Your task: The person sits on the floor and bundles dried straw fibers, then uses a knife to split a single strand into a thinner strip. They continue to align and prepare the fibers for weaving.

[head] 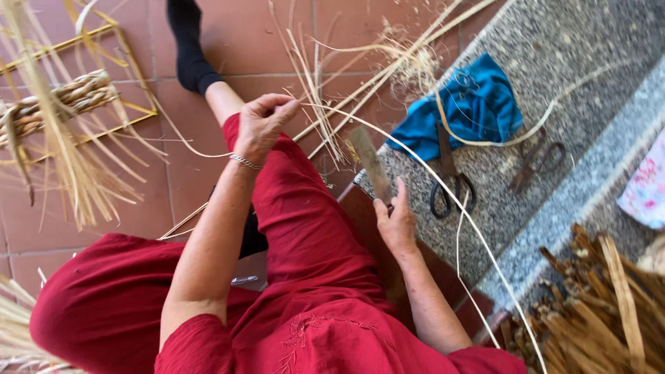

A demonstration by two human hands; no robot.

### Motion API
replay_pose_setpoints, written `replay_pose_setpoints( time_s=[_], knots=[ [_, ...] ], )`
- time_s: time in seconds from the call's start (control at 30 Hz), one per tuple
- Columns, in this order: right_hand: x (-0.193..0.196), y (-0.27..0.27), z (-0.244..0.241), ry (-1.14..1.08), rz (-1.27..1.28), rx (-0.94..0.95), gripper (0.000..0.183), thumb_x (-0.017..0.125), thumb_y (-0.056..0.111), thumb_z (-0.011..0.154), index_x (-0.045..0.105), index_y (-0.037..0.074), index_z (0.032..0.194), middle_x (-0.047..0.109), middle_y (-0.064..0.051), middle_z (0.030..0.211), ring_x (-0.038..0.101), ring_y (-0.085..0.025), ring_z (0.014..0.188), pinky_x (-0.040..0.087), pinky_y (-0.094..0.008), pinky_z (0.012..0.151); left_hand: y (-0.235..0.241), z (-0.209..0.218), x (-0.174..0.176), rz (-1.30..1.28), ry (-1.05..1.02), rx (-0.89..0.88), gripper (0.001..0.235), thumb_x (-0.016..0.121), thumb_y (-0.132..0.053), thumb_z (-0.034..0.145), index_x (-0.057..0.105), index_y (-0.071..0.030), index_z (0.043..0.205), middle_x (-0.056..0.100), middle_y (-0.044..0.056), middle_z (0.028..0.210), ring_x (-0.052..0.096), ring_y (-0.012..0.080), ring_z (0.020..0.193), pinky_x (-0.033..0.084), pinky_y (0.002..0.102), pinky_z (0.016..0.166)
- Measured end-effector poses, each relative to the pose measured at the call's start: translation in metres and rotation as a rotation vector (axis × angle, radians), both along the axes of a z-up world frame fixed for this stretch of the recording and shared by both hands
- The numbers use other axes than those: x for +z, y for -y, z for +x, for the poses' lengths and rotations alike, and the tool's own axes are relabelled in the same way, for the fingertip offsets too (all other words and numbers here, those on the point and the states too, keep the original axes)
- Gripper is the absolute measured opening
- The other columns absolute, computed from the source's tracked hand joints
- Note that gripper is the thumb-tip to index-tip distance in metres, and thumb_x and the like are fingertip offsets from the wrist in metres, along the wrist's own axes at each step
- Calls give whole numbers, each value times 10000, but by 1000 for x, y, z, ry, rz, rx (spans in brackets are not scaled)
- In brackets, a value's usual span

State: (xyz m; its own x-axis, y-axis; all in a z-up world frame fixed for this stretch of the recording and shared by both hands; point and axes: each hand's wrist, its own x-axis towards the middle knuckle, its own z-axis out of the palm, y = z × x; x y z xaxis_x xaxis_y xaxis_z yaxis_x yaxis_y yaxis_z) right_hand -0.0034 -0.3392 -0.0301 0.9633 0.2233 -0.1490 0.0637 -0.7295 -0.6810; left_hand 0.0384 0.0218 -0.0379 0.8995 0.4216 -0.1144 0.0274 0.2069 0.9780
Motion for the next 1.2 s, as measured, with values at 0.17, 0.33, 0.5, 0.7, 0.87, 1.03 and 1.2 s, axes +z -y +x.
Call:
replay_pose_setpoints(
  time_s=[0.17, 0.33, 0.5, 0.7, 0.87, 1.03, 1.2],
  knots=[
    [-3, 18, -37, 147, -182, 129, 838, 792, 160, 837, 364, 79, 1553, 645, -208, 1093, 615, -396, 996, 515, -469, 877, 2, -7, 20, 145, 48, -56, 116, 786, -77, 984, 757, -6, 1071, 709, -13, 948, 635, 43, 857, 524, 188, 765],
    [-3, 28, -49, 269, -127, 215, 723, 781, 177, 825, 446, 62, 1455, 619, -209, 1098, 607, -378, 1005, 528, -437, 866, 12, -18, 42, -5, -31, -112, 110, 756, -54, 982, 743, -8, 1081, 705, -17, 931, 615, 29, 824, 499, 178, 728],
    [-17, 51, -12, 81, -265, 150, 213, 752, 264, 980, 682, 116, 1117, 649, -83, 940, 614, -253, 888, 535, -397, 808, 24, -28, 47, 26, -143, -138, 80, 728, -58, 977, 738, -11, 1040, 701, -29, 900, 604, 20, 789, 483, 171, 702],
    [-26, 114, 59, 506, -374, -12, 321, 743, 70, 779, 620, 72, 1075, 566, -191, 1119, 541, -386, 1129, 455, -509, 982, 36, -39, 46, 68, -42, -125, 66, 708, -35, 966, 728, -10, 1024, 687, -42, 896, 602, 12, 805, 495, 169, 726],
    [-32, 129, 94, 235, -502, -19, 451, 735, 35, 683, 595, 60, 1111, 563, -215, 1100, 521, -420, 1100, 426, -523, 986, 41, -49, 50, -5, -55, -128, 53, 708, -50, 969, 731, -15, 1003, 659, -57, 862, 569, 7, 775, 476, 170, 696],
    [-12, 129, 110, 20, -523, -8, 452, 730, 57, 728, 534, 47, 1136, 605, -192, 1053, 599, -363, 1031, 474, -488, 968, 45, -53, 52, -55, -63, -138, 65, 703, -66, 969, 722, -15, 1005, 652, -64, 863, 566, 3, 777, 478, 170, 695],
    [34, 121, 72, -15, -172, -265, 469, 755, 171, 847, 512, 49, 1228, 672, -176, 969, 665, -281, 864, 536, -443, 815, 44, -54, 50, -72, -81, -122, 72, 706, -75, 960, 727, -15, 993, 662, -57, 849, 575, 6, 763, 484, 174, 683]
  ],
)
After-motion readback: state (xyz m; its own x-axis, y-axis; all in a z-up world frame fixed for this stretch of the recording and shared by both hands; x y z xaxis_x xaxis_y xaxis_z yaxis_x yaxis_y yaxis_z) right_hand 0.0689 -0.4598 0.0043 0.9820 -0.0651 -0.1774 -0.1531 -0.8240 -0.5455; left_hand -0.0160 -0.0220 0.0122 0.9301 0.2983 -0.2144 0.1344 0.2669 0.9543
